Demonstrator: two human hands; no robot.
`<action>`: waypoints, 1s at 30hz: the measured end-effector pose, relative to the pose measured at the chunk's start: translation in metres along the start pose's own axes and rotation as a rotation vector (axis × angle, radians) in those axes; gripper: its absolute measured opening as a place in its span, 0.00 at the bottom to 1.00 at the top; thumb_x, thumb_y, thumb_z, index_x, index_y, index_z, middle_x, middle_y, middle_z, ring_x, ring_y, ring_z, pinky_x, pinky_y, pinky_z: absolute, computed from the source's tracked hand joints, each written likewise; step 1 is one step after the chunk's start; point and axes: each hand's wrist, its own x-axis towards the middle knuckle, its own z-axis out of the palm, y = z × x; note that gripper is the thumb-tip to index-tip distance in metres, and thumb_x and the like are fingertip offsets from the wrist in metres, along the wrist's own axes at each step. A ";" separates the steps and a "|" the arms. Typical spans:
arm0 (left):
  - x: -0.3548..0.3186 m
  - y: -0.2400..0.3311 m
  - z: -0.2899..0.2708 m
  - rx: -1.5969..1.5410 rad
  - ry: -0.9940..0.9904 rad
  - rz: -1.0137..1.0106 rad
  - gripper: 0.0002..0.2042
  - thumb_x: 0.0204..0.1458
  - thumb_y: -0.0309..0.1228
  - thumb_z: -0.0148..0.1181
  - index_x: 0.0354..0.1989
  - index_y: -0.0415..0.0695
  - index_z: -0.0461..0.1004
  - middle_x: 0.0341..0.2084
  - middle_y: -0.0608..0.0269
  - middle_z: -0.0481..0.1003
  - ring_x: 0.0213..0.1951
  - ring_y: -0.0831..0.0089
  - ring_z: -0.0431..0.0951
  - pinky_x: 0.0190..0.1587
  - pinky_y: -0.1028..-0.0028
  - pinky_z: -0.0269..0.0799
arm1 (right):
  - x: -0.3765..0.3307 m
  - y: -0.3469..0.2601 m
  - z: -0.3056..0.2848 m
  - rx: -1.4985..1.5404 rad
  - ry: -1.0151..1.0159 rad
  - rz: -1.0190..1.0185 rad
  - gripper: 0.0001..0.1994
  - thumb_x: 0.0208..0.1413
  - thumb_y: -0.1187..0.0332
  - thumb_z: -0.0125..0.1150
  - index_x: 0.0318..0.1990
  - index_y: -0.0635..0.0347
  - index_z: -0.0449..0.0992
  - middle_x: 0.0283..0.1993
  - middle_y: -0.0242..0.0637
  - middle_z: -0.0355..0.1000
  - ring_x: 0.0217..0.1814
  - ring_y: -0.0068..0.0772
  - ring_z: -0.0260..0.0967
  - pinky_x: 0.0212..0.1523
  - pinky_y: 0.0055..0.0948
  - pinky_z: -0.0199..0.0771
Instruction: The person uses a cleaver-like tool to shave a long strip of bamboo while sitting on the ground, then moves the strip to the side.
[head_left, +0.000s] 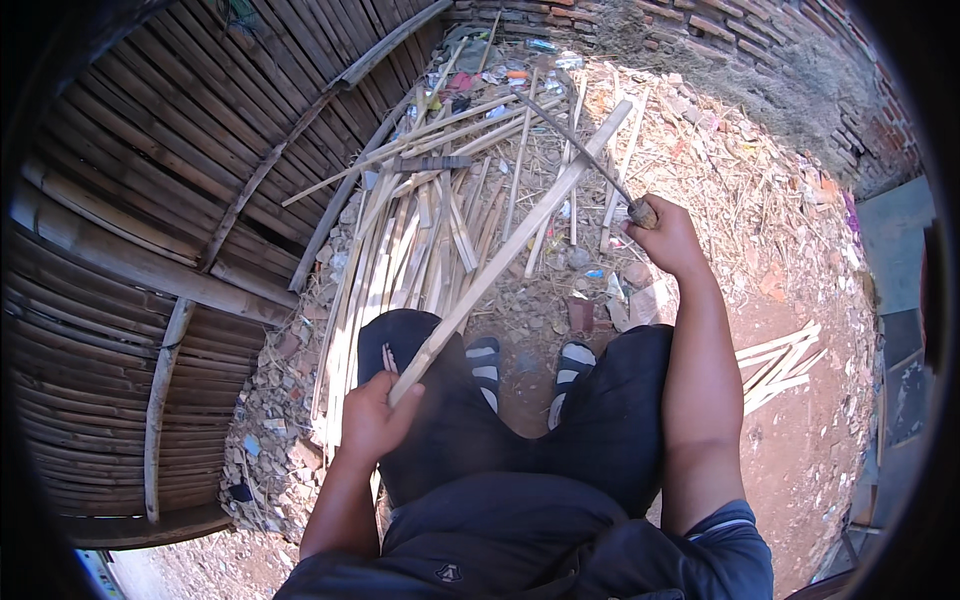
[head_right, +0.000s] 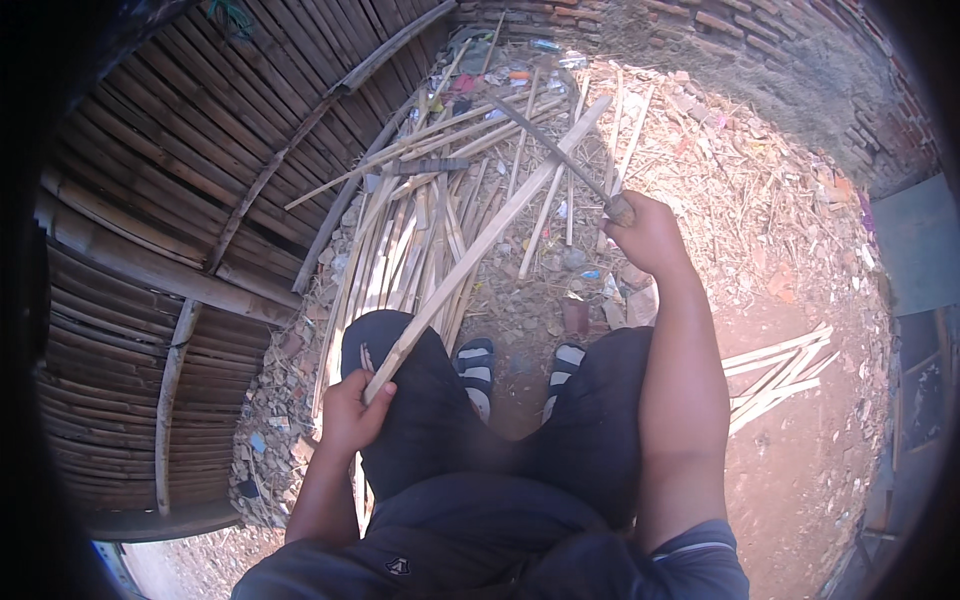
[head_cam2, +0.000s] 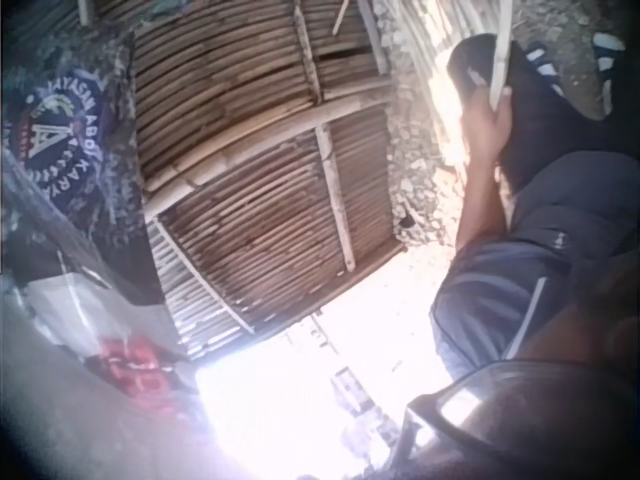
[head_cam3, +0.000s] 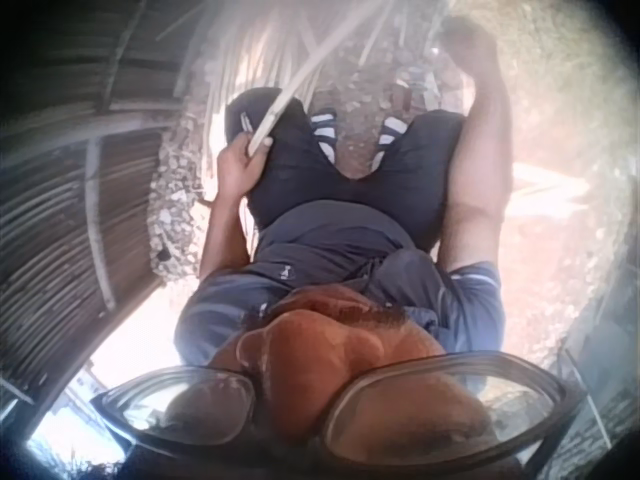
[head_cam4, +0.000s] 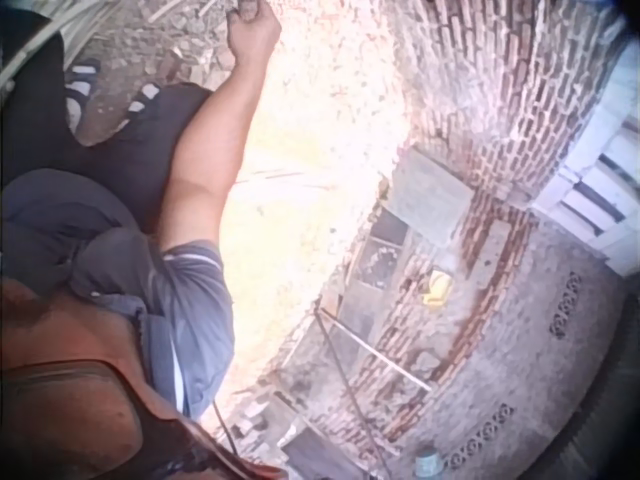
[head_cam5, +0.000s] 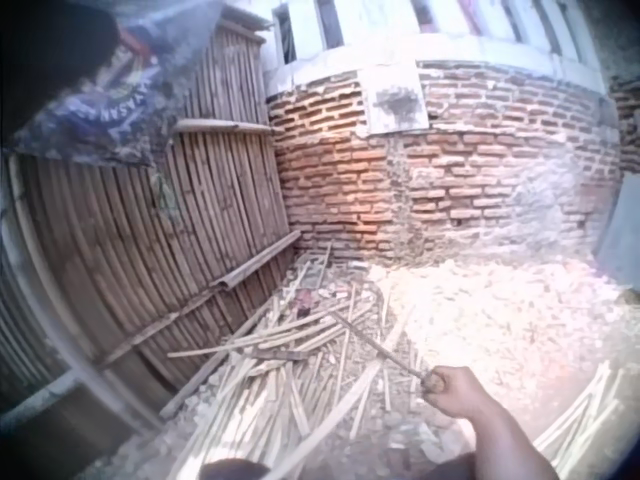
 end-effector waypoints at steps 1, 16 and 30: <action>0.000 0.001 -0.001 -0.002 -0.004 -0.006 0.16 0.61 0.42 0.71 0.35 0.40 0.80 0.19 0.49 0.78 0.22 0.53 0.82 0.28 0.62 0.75 | -0.003 -0.004 0.005 0.002 -0.046 -0.066 0.18 0.54 0.60 0.77 0.47 0.61 0.83 0.39 0.53 0.82 0.45 0.53 0.81 0.48 0.46 0.78; 0.000 0.002 -0.002 0.029 -0.004 0.028 0.16 0.61 0.41 0.71 0.34 0.40 0.79 0.18 0.51 0.77 0.22 0.56 0.82 0.27 0.63 0.74 | 0.001 -0.009 -0.003 -0.126 0.067 0.041 0.17 0.55 0.60 0.76 0.46 0.60 0.83 0.41 0.54 0.82 0.46 0.61 0.80 0.48 0.50 0.79; 0.001 0.000 -0.004 -0.020 -0.025 -0.007 0.16 0.63 0.41 0.71 0.34 0.40 0.79 0.17 0.60 0.76 0.21 0.71 0.77 0.27 0.68 0.71 | 0.008 0.007 0.011 -0.068 0.015 -0.050 0.16 0.53 0.63 0.79 0.43 0.64 0.82 0.35 0.46 0.81 0.36 0.41 0.79 0.42 0.39 0.77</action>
